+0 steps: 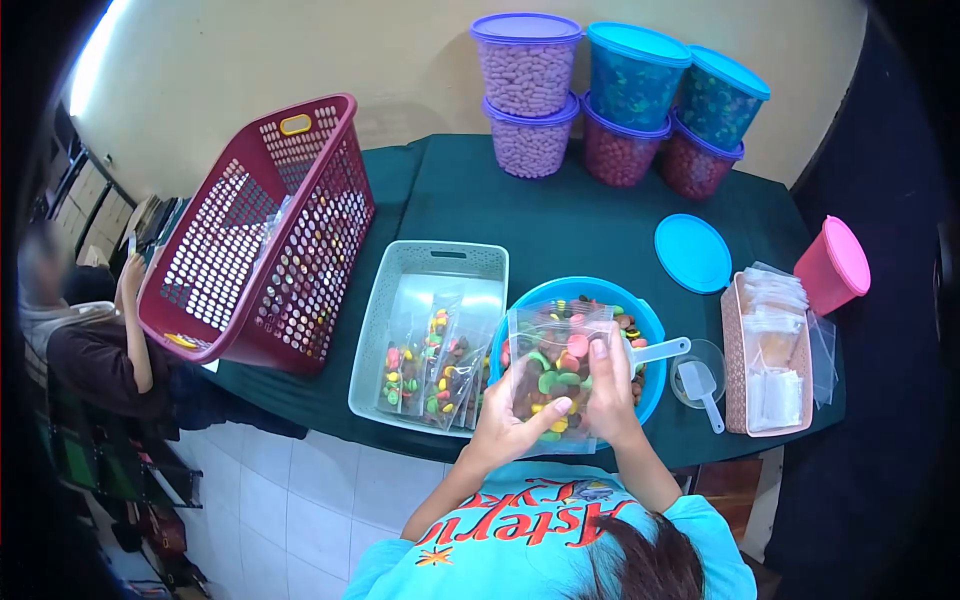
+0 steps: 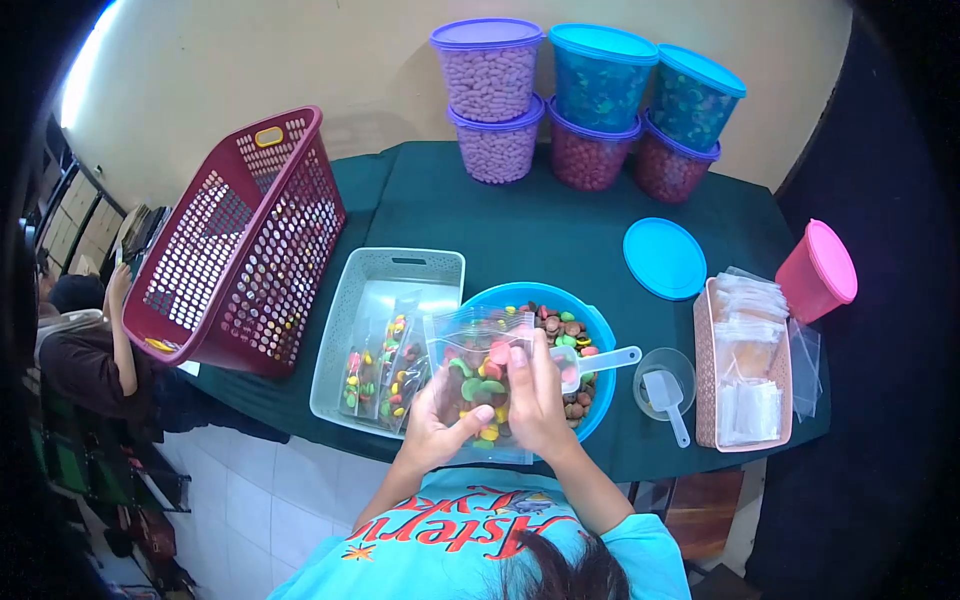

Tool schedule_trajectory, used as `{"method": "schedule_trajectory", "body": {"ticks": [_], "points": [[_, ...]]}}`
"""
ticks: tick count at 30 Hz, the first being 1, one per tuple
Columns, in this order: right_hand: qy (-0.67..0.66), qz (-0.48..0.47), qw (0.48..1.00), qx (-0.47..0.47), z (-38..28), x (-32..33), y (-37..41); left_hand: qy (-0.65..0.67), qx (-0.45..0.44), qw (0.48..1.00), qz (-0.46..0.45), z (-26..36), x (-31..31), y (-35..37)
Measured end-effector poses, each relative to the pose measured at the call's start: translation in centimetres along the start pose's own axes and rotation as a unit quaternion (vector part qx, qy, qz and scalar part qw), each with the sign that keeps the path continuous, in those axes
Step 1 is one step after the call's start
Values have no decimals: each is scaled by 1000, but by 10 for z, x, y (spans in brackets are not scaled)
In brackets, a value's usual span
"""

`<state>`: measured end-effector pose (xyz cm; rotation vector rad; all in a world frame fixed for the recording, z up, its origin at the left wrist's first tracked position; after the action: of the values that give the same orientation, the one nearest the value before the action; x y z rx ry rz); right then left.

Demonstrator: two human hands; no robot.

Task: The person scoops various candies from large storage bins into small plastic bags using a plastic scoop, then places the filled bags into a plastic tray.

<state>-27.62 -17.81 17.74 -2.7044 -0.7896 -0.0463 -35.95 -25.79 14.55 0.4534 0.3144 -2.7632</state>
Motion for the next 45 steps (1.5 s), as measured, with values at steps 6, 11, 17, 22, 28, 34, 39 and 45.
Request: {"method": "schedule_trajectory", "body": {"ticks": [6,11,17,22,28,34,39,45], "points": [[-97,-74,992,-24,2,-9,6,51,45,997,27,-8,9,4],[-81,-115,990,-10,11,-11,13,95,47,993,59,-8,12,1],[-25,-194,977,-84,9,-9,31,148,21,987,61,-5,20,-7],[-20,-142,984,-103,18,-3,41,139,84,985,52,-21,16,-6],[25,-86,991,-102,19,39,46,63,-25,997,29,-2,10,-19],[26,-101,974,-202,13,83,56,120,4,990,76,-5,34,-21],[141,-161,957,-194,19,99,59,88,-4,993,81,-7,34,-19],[186,-194,946,-183,25,116,55,104,-10,991,88,-8,34,-15]]}}
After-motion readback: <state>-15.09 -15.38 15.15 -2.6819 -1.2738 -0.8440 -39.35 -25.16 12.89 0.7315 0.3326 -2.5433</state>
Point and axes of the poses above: each hand's wrist, its own y-axis away from the middle knuckle, its own x-axis out of the back of the hand, z = x × y, the point moved 8 cm from there along -y, towards the middle knuckle, and after that the axes turned 8 degrees about y, right-handed, at the moved point
